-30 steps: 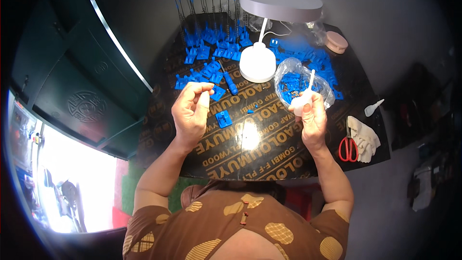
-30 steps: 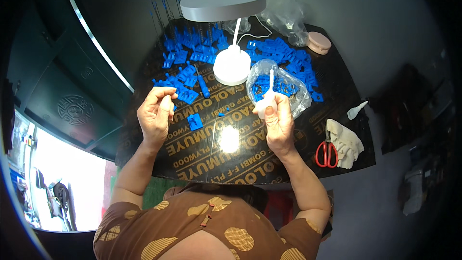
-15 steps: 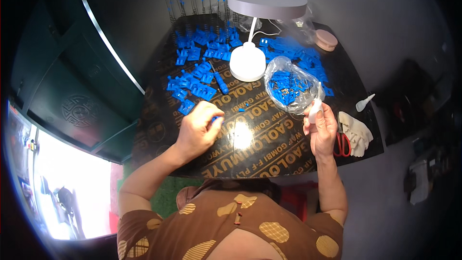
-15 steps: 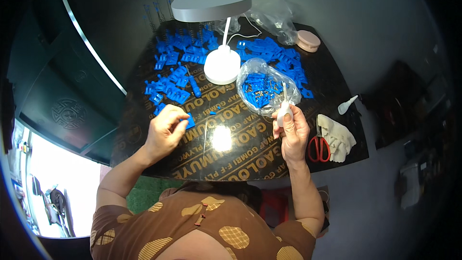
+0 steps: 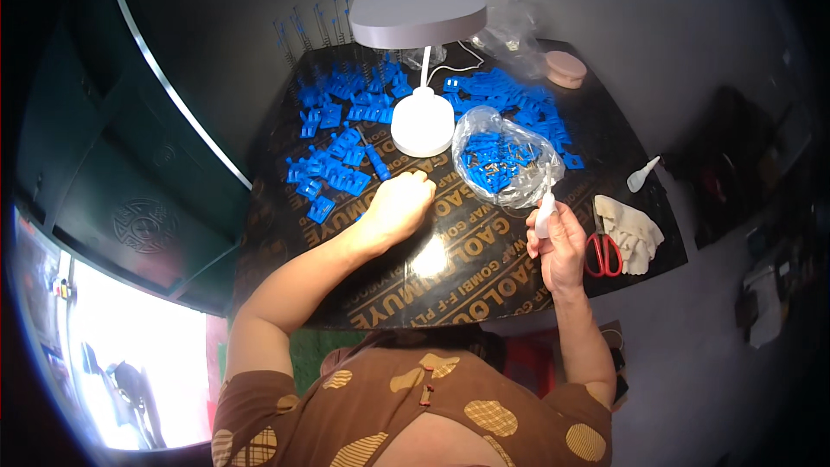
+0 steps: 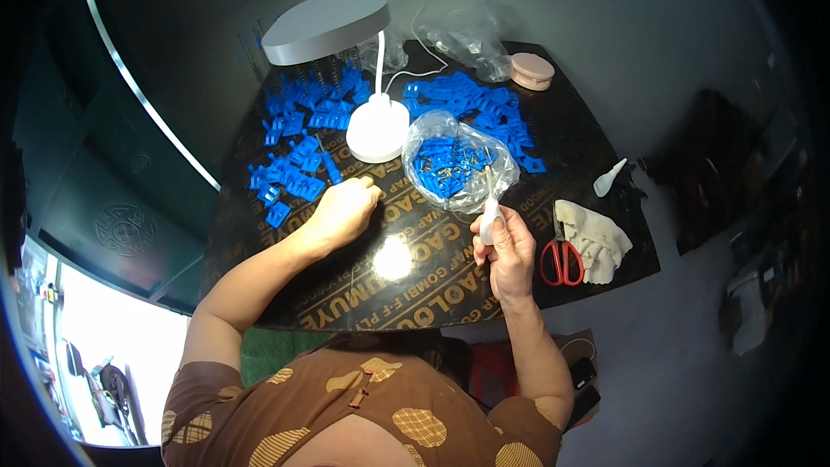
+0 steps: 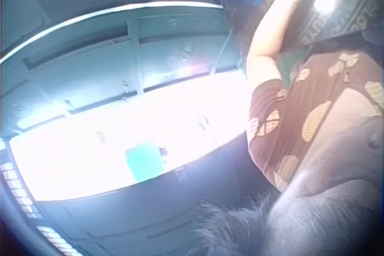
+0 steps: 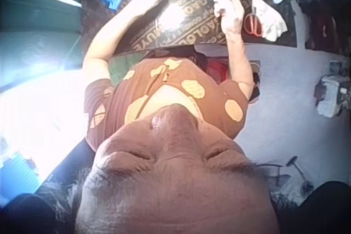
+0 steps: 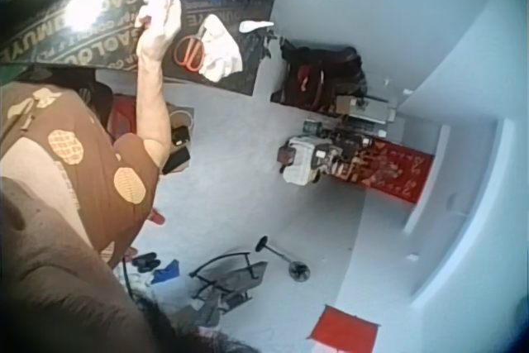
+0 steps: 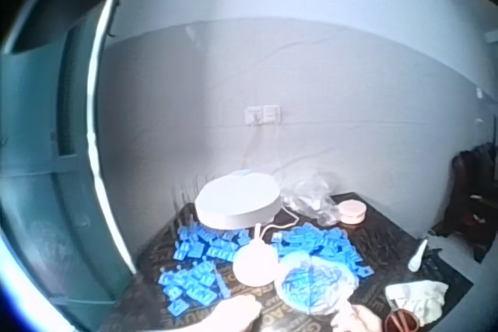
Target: The person attaches small plastic components to larger plastic parts by hand, applies liquid adhesive to the components with a bottle, and inserts coiled metal springs onto the assembled pieces.
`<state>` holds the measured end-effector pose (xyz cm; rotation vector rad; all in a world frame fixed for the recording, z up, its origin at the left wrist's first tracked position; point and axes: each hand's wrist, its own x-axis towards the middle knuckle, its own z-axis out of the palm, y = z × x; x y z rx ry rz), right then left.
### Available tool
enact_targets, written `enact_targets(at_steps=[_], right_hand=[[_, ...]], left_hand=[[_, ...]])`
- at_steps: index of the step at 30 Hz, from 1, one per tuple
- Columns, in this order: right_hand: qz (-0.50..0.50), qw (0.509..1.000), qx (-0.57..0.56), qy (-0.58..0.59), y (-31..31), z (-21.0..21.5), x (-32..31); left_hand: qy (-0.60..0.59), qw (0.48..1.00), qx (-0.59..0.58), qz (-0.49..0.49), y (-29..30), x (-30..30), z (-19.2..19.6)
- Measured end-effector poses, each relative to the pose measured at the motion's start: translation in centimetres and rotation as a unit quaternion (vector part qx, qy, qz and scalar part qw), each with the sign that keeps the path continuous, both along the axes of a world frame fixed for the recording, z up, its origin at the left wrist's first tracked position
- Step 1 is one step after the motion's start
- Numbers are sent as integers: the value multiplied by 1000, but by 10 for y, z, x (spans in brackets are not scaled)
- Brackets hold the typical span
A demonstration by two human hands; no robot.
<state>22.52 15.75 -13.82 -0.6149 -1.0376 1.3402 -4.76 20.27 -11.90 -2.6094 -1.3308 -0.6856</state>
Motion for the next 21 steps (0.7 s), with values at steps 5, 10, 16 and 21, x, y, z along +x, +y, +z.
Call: enact_targets(at_steps=[5,10,16,21], right_hand=[[-4,1000,0,1,0,0,1],[-4,1000,-4,1,-1,1,2],[-4,1000,-7,-8,1,4,0],[12,999,11,-30,4,13,-5]], left_hand=[[38,999,-17,-33,14,-4,-9],[-9,998,-45,-42,18,-5,-9],[10,996,-81,-18,25,-10,-9],[-28,994,-101,16,20,-8,2]])
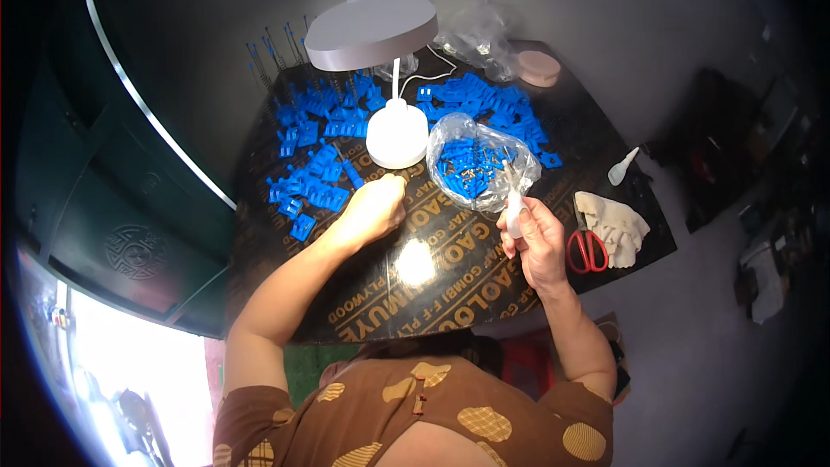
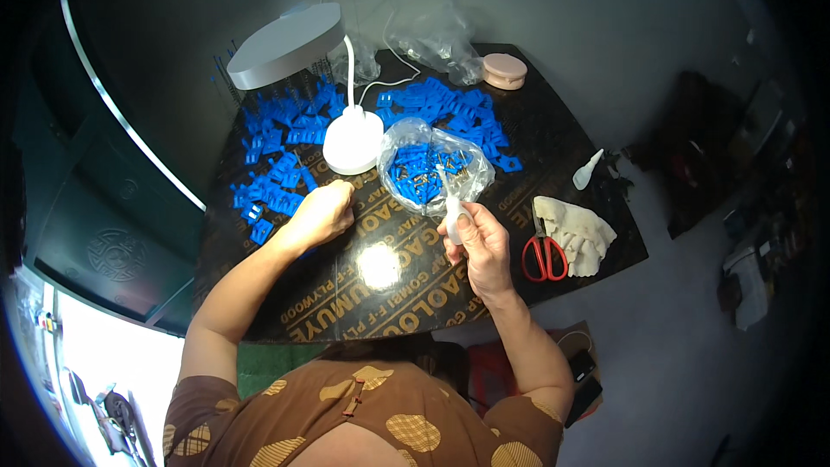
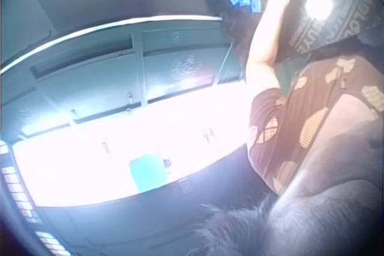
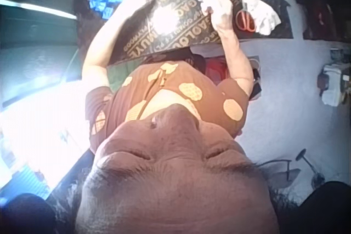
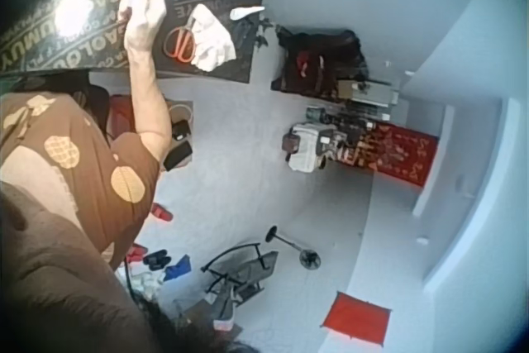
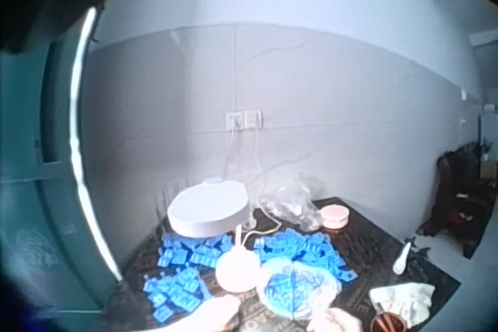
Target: The person attaches small plastic components to larger plastic parts by hand, applies liquid adhesive to the components with a bottle, and inserts coiled metal springs onto the assembled pieces.
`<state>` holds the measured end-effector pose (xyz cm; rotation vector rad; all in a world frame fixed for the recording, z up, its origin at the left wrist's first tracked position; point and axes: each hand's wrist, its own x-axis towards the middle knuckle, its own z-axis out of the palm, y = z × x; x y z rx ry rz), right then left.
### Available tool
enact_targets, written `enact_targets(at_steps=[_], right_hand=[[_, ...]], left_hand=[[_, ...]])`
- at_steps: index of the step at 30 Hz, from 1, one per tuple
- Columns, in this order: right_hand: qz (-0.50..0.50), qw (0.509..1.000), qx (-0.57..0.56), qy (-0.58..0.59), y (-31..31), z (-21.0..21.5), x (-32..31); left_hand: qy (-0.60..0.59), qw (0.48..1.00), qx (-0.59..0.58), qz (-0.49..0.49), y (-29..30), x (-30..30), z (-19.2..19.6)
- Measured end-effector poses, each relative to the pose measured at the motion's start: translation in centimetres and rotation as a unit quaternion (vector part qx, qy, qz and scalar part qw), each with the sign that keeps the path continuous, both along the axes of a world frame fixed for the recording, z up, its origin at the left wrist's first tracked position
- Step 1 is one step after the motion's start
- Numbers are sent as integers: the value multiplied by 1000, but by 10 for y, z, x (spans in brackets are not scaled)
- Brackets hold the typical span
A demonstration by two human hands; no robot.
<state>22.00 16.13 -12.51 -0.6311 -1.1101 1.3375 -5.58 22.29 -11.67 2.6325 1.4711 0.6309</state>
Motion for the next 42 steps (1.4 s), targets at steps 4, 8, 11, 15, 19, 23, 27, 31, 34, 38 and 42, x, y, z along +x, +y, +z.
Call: enact_targets(at_steps=[4,8,11,15,19,23,27,31,34,38,42], right_hand=[[44,997,30,-50,10,18,-13],[101,993,17,-64,26,35,-38],[127,988,25,-86,41,37,-57],[151,983,22,-106,49,34,-75],[169,982,-7,-87,48,23,-79],[176,981,-37,-69,41,19,-79],[178,983,-51,-18,37,15,-79],[178,983,-40,2,35,14,-76],[158,987,-24,-27,34,12,-75],[139,989,-9,-39,32,12,-72],[116,993,8,-33,28,14,-72]], left_hand=[[-154,987,-32,22,-24,10,14],[-329,932,-150,11,-46,8,18],[-493,829,-265,6,-54,3,18],[-633,704,-323,-8,-63,-5,22],[-751,547,-370,-26,-69,-7,22],[-797,476,-369,-41,-69,-10,14],[-810,457,-364,-54,-72,-10,11],[-819,438,-364,-66,-72,-11,8],[-825,420,-373,-65,-72,-10,5],[-827,414,-374,-75,-74,-9,5],[-832,399,-376,-85,-75,-8,5]])
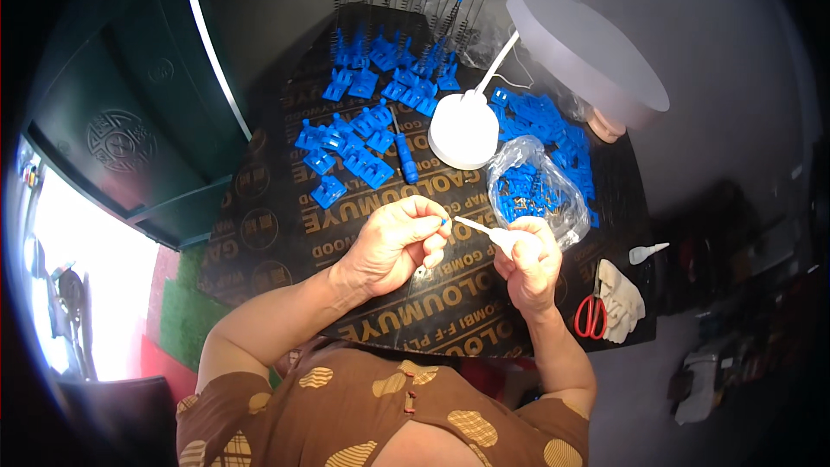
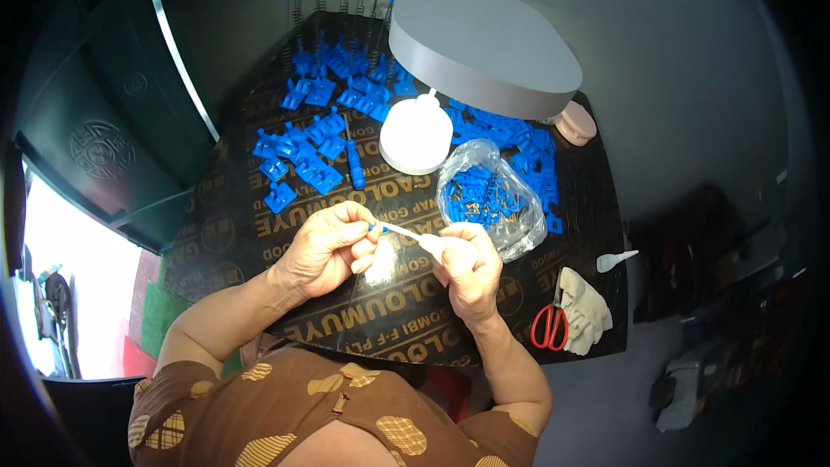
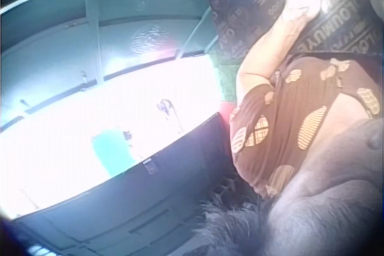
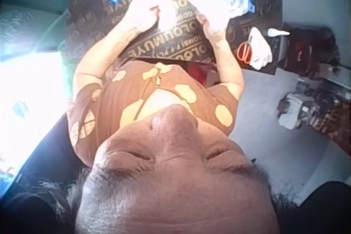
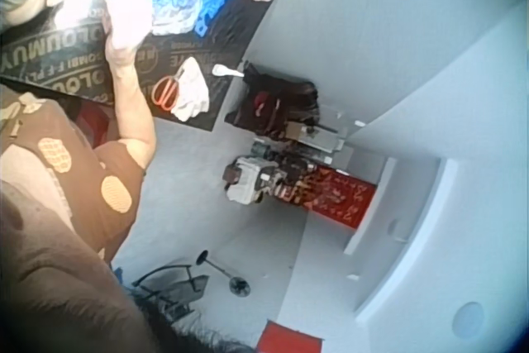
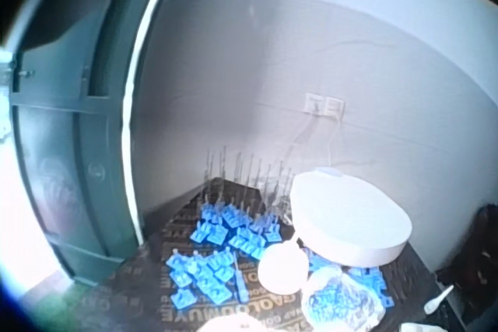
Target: The person attaches small plastic components to larger plastic parts by hand, applies liquid adhesive to the components with a bottle, and inserts coiled metal springs onto the assembled pieces.
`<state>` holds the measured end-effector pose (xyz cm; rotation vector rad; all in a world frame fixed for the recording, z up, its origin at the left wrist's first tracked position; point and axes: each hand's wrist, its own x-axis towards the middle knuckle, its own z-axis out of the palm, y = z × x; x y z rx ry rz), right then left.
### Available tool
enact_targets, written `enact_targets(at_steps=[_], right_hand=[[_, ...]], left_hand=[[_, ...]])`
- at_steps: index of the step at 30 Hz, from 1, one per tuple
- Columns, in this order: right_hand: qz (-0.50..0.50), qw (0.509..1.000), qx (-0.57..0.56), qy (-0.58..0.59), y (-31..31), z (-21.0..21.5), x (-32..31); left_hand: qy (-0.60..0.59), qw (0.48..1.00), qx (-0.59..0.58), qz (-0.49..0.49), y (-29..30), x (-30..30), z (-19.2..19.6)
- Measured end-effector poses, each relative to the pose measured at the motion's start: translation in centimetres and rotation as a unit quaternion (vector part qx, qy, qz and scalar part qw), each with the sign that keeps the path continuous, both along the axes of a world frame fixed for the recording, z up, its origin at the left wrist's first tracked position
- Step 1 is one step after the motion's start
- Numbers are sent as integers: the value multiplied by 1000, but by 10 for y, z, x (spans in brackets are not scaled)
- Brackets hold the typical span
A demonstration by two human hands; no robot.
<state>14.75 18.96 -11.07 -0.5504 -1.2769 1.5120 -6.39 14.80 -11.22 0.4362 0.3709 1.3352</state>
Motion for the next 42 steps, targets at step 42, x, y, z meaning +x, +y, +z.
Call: enact_targets(at_steps=[42], right_hand=[[-30,994,85,-56,4,-4,9]], left_hand=[[35,999,19,-3,-4,3,0]])
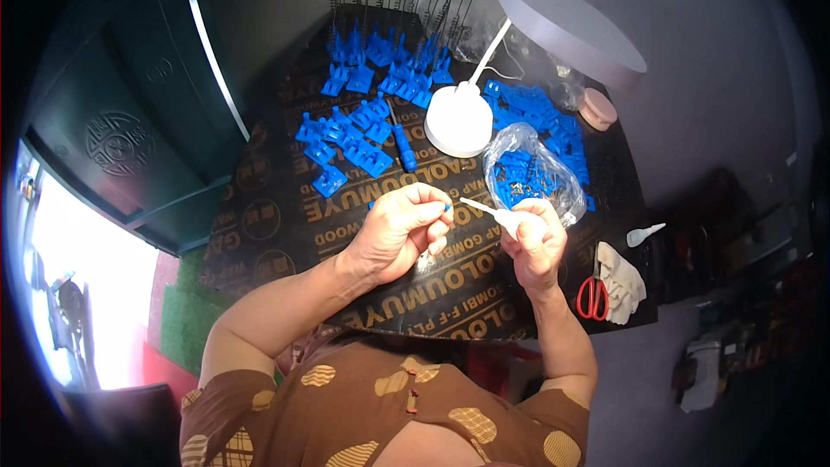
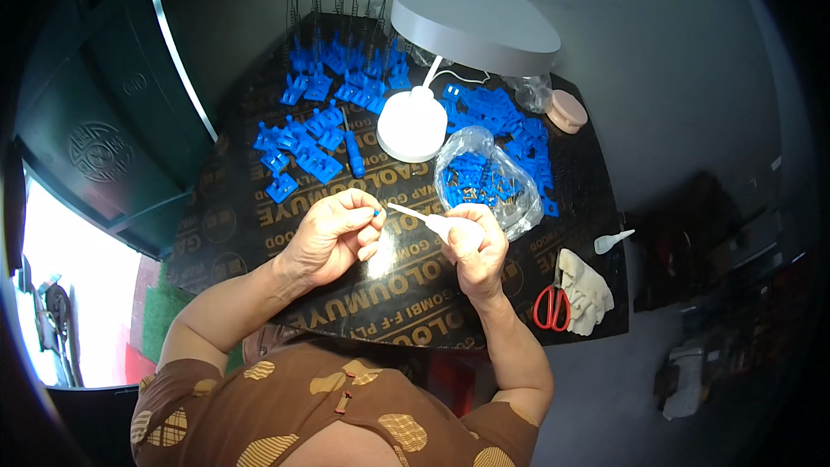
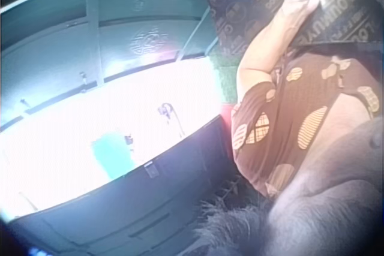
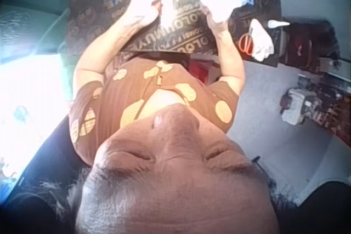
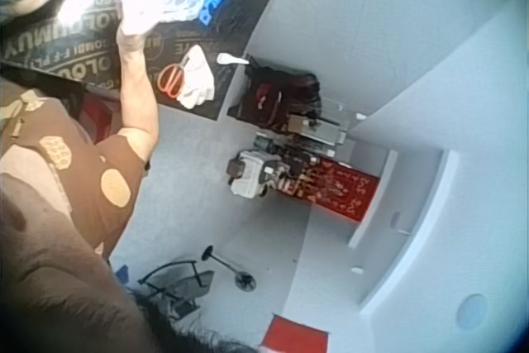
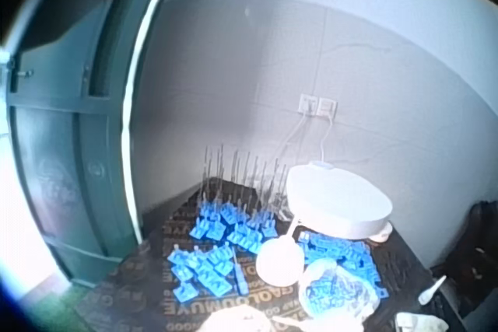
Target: The person attaches small plastic components to larger plastic parts by hand, applies liquid adhesive to the components with a bottle, and inserts coiled metal springs onto the assembled pieces.
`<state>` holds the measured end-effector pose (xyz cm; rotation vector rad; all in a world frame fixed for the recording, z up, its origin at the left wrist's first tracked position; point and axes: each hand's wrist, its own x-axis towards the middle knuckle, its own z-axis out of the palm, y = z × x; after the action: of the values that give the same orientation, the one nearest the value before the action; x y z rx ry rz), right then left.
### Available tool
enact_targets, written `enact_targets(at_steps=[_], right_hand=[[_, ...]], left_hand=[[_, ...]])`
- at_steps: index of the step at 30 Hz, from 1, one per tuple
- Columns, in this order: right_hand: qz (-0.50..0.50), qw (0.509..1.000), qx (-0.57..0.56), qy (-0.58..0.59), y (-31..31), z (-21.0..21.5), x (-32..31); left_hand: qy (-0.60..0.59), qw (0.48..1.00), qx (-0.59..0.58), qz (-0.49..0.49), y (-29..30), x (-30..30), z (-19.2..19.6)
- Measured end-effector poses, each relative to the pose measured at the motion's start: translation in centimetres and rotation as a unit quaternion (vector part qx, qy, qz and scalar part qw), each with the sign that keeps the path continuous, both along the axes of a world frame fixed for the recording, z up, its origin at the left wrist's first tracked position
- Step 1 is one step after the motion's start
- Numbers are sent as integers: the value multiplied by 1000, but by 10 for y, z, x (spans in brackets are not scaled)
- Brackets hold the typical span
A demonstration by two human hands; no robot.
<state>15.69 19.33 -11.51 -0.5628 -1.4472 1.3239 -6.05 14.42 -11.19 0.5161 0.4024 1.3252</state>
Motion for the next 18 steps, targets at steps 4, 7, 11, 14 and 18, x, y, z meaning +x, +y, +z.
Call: enact_targets(at_steps=[4,7,11,14,18], right_hand=[[5,1000,-6,12,-4,3,-1],[10,1000,-10,21,-6,1,0],[6,1000,6,18,-5,1,1],[-5,1000,17,6,-7,2,0],[-28,998,42,-34,-6,1,2]], left_hand=[[10,1000,7,9,3,-2,-3],[16,1000,8,23,5,-4,-4],[21,999,13,31,7,-4,-5],[10,999,15,28,7,-5,-6],[18,999,16,35,8,-3,-3]])
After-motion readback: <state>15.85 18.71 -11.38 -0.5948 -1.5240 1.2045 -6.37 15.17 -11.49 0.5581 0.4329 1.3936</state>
